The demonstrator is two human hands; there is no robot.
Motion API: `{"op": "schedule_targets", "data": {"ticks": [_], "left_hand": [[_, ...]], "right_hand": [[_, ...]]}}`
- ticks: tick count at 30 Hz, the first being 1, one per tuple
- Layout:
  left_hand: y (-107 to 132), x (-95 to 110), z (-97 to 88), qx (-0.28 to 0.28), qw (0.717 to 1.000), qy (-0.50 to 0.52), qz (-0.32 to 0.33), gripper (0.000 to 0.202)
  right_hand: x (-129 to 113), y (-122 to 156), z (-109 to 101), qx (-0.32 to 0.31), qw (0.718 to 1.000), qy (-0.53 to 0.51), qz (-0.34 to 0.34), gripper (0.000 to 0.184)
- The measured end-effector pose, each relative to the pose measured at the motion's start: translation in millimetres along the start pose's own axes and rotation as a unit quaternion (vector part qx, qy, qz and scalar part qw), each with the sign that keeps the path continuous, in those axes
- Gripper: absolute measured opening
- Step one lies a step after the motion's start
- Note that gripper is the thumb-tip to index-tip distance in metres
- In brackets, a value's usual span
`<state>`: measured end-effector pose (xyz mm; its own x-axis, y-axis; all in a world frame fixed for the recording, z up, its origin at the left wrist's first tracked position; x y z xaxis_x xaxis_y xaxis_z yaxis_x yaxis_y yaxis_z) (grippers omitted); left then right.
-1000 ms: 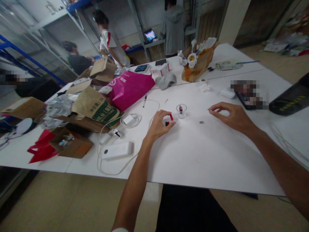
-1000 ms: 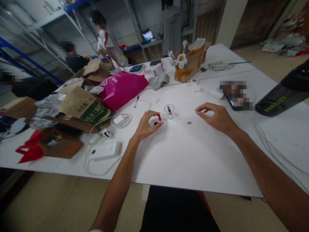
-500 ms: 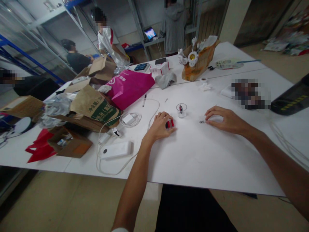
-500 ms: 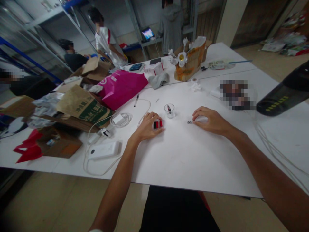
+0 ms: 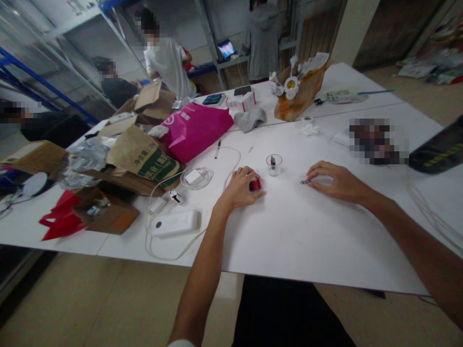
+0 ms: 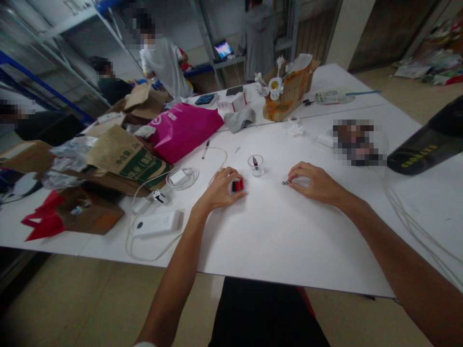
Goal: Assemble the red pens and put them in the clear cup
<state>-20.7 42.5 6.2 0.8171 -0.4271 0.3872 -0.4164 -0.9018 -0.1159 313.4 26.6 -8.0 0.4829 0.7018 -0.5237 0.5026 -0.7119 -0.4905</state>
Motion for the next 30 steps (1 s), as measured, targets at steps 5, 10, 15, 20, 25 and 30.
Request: {"op": "schedule_targets", "data": {"ticks": [5, 10, 15, 20, 25, 30], "left_hand": [[0.9, 0.7, -2.8, -0.01, 1.0, -0.005, -0.012, 0.045], [1.5, -0.3, -4.1, -0.018, 1.0, 0.001, -0.009, 0.046], [0.8, -3.7, -3.2, -0.018, 1.0, 0.007, -0.003, 0.047], [0.8, -5.6, -2.4, -0.012, 1.0, 0.014, 0.002, 0.049], [1.0, -5.3, -3.1, -0.013, 1.0, 0.017, 0.0, 0.046], [0.7, -4.8, -3.9, -0.014, 1.0, 0.012, -0.003, 0.046]], "right_hand": [[-1.2, 0.4, 0.4, -0.008, 1.0, 0.001, -0.004, 0.018], [-4.1, -0.1, 0.0, -0.009, 1.0, 0.0, -0.002, 0.016], [-2.8, 0.2, -1.1, -0.012, 1.0, 0.004, 0.011, 0.019], [1.1, 1.6, -2.6, -0.018, 1.0, 0.012, 0.017, 0.022], [5.6, 3.9, -1.9, -0.018, 1.0, 0.008, 0.011, 0.021], [5.3, 3.5, -1.9, -0.023, 1.0, 0.006, 0.015, 0.02]]}}
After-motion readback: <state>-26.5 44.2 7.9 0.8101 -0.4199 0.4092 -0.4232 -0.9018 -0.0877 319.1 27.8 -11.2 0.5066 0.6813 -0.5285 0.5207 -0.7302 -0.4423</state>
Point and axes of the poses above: each hand's wrist, its own y-axis away from the middle knuckle, its own z-axis out of the palm, x = y × z, the point moved 4 cm from there along -y, towards the middle knuckle, and after that the axes turned 11 degrees about -z, right-handed, at the moved point
